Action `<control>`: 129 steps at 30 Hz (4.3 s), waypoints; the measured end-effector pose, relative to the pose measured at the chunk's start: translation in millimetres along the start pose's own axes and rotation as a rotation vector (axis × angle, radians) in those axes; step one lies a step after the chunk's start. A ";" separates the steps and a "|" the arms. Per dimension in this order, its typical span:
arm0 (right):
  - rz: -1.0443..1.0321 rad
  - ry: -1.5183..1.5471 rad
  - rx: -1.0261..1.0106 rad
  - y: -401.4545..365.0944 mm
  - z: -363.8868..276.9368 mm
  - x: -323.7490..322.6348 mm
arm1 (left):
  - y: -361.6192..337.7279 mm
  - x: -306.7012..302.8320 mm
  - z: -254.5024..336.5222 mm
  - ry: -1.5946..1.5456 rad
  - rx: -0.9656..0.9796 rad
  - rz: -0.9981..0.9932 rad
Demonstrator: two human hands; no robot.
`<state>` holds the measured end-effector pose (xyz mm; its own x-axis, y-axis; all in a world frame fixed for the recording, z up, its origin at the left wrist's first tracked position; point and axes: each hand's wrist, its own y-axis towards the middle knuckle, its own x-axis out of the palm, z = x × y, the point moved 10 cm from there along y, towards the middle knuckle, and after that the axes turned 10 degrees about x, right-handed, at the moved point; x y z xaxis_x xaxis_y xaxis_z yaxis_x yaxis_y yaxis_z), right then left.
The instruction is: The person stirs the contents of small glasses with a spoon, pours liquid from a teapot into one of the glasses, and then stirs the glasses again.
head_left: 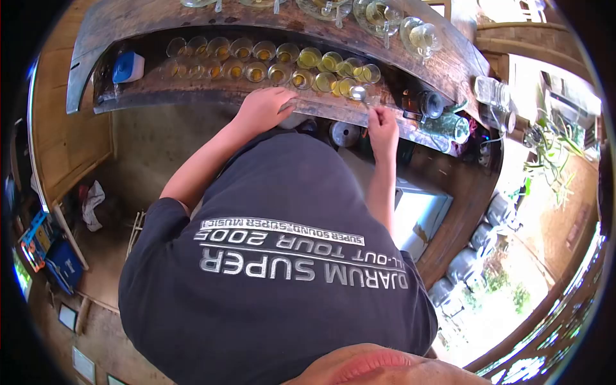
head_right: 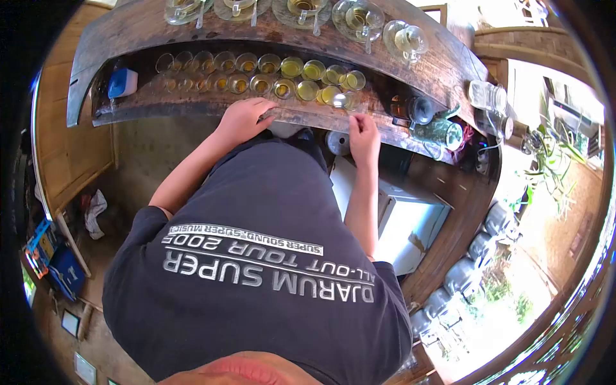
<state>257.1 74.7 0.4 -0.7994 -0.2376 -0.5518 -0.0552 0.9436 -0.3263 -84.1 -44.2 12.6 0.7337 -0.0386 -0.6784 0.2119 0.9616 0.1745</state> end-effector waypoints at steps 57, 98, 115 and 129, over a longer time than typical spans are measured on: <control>-0.256 -0.551 -0.669 42.6 -93.7 114.2 | 117.8 60.4 16.2 0.464 -0.031 -0.108; -0.407 -0.415 -0.805 48.3 -118.8 126.0 | 102.2 47.1 -2.6 0.251 -0.119 0.003; -0.405 -0.408 -0.754 56.5 -109.4 126.3 | 110.5 49.8 -0.9 0.300 -0.113 -0.075; -0.280 -0.348 -0.778 60.7 -116.0 118.4 | 107.3 50.3 -1.1 0.292 -0.143 -0.054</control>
<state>89.7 130.6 4.4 -0.4764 -0.4191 -0.7729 -0.7117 0.6999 0.0592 -25.2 57.4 -3.6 0.5036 -0.0311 -0.8634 0.1377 0.9895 0.0447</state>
